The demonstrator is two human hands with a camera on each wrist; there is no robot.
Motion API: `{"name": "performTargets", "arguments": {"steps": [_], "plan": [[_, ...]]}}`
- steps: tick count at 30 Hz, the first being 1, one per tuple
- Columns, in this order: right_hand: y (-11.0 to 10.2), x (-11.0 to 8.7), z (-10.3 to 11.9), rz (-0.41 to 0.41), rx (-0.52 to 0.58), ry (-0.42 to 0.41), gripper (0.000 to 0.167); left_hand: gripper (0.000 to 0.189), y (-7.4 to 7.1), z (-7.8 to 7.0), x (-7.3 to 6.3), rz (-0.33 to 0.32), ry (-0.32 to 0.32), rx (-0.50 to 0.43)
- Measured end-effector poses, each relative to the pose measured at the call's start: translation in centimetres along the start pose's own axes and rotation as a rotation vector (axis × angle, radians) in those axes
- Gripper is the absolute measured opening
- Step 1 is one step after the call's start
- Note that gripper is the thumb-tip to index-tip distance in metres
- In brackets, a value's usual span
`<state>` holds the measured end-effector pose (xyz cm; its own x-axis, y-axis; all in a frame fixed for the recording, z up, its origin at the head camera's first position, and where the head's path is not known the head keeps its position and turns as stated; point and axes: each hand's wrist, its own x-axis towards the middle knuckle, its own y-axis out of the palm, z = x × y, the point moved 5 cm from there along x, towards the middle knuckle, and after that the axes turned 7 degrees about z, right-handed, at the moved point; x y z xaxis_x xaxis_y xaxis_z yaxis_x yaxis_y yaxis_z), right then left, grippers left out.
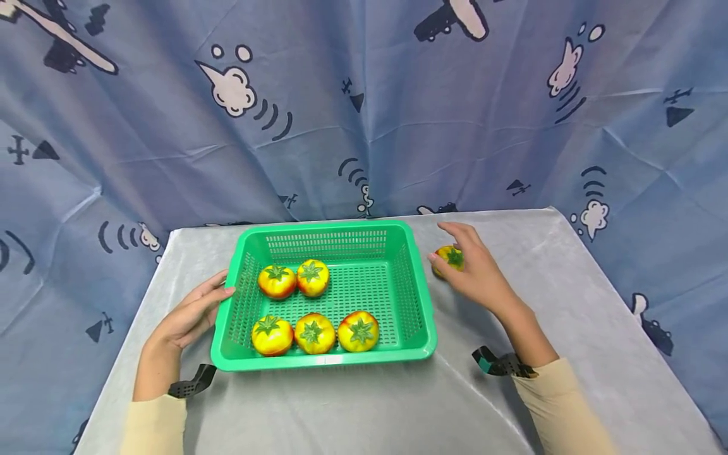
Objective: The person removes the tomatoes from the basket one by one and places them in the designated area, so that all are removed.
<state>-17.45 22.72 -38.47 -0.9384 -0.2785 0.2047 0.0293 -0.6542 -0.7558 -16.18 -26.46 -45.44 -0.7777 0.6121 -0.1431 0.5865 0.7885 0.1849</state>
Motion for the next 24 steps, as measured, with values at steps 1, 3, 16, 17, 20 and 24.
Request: {"name": "performTargets", "arguments": {"steps": [1,3,16,17,20,24], "plan": [[0.1,0.1,0.2,0.009,0.005,0.000,0.066,0.070,0.0,0.1,0.0,-0.003,-0.004,-0.002],[0.4,0.5,0.6,0.029,0.013,0.001,0.066,0.068,0.0,0.3,0.0,-0.004,-0.009,-0.007],[2.1,3.2,5.1,0.196,0.029,-0.103,0.062,0.065,0.3,1.0,-0.2,0.008,-0.028,-0.024],[2.1,3.5,5.5,0.204,0.020,-0.110,0.062,0.064,0.3,0.9,-0.1,0.012,-0.026,-0.029],[2.4,4.7,6.7,0.239,-0.021,-0.142,0.061,0.059,0.2,0.6,0.0,0.022,-0.001,-0.043],[3.2,6.7,8.3,0.300,-0.055,-0.197,0.060,0.052,-0.1,0.0,-0.1,0.029,0.038,-0.057]]}}
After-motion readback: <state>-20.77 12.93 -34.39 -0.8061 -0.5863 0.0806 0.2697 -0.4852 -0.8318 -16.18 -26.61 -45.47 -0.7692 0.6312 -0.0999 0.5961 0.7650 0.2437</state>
